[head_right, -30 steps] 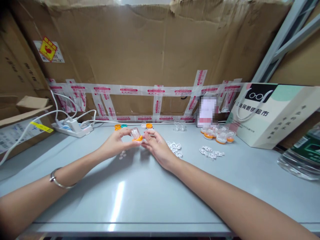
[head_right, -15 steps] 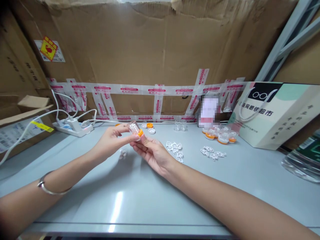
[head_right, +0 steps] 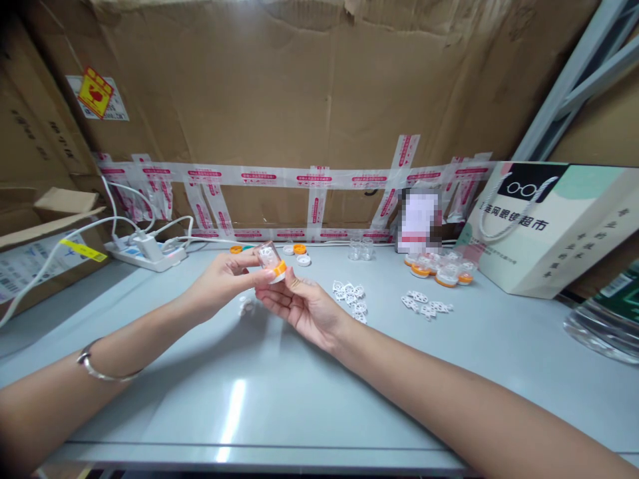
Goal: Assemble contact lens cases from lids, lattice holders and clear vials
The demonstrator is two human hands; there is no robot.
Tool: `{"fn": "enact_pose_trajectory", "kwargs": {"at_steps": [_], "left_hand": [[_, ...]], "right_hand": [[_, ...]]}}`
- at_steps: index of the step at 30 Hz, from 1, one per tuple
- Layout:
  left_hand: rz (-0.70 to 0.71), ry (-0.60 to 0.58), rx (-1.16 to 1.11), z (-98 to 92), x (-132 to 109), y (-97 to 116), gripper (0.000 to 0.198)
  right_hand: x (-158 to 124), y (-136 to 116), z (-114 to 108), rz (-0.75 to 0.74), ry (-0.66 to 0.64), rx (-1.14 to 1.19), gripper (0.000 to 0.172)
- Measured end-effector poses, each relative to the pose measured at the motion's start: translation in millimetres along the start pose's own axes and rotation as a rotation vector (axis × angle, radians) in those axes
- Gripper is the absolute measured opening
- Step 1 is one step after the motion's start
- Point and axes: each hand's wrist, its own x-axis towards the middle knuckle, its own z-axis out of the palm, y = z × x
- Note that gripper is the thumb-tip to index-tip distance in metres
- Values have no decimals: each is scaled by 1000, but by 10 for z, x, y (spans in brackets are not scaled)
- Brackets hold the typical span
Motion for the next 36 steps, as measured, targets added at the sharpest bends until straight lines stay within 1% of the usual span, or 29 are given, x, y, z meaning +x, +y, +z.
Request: {"fn": "enact_pose_trajectory", "kwargs": {"at_steps": [3,6,8,9,11,13,14,15,16,18,20,22,24,26,28,29,31,33,34,36], "left_hand": [[7,1,14,-5,5,2,21],[2,21,36,-12,4,5,21],[-17,34,37,-18,-1,-2,24],[-29,43,31,-19,-4,-11,26],[-54,55,47,-11,-12,-41,29],[-77,44,111,13,-22,-84,29],[-83,27,152,29,-27,-107,28],[-84,11,191,47,-32,-129,26],[-80,-1,223,65,-38,-150,25],[-72,-8,257,95,-48,-184,24],[-77,-12,278,116,-57,-209,23],[-80,-33,295,131,-67,-231,22],[-80,-43,300,141,-77,-256,26],[-91,-3,309,144,-86,-281,44],[-111,61,335,139,-94,-299,63],[-121,84,352,134,-96,-303,66],[-139,87,370,124,-99,-301,59],[-145,63,371,119,-101,-291,51],[-143,51,370,119,-102,-285,49],[-134,26,369,124,-106,-275,46]], "right_hand": [[-1,7,12,3,14,-15,22],[7,11,14,-12,-11,-24,22],[19,-6,-6,-15,-19,-87,26],[26,-24,-23,-18,1,-156,29],[39,-80,-66,-90,115,-375,33],[44,-149,-106,-254,267,-653,37],[42,-180,-122,-337,320,-780,41],[37,-205,-133,-397,342,-885,45],[31,-221,-139,-423,332,-964,47],[17,-216,-138,-401,255,-1037,41],[10,-169,-128,-351,168,-1044,32],[18,-112,-115,-312,124,-1044,26],[44,-103,-115,-276,135,-1070,21],[75,-197,-153,-259,185,-1098,19],[89,-420,-263,-272,283,-1128,20],[81,-571,-354,-293,348,-1163,22],[30,-904,-600,-281,550,-1328,26],[-58,-1201,-899,-211,741,-1499,28],[-106,-1312,-1047,-141,822,-1593,28],[-186,-1442,-1304,-76,879,-1648,32]]}}
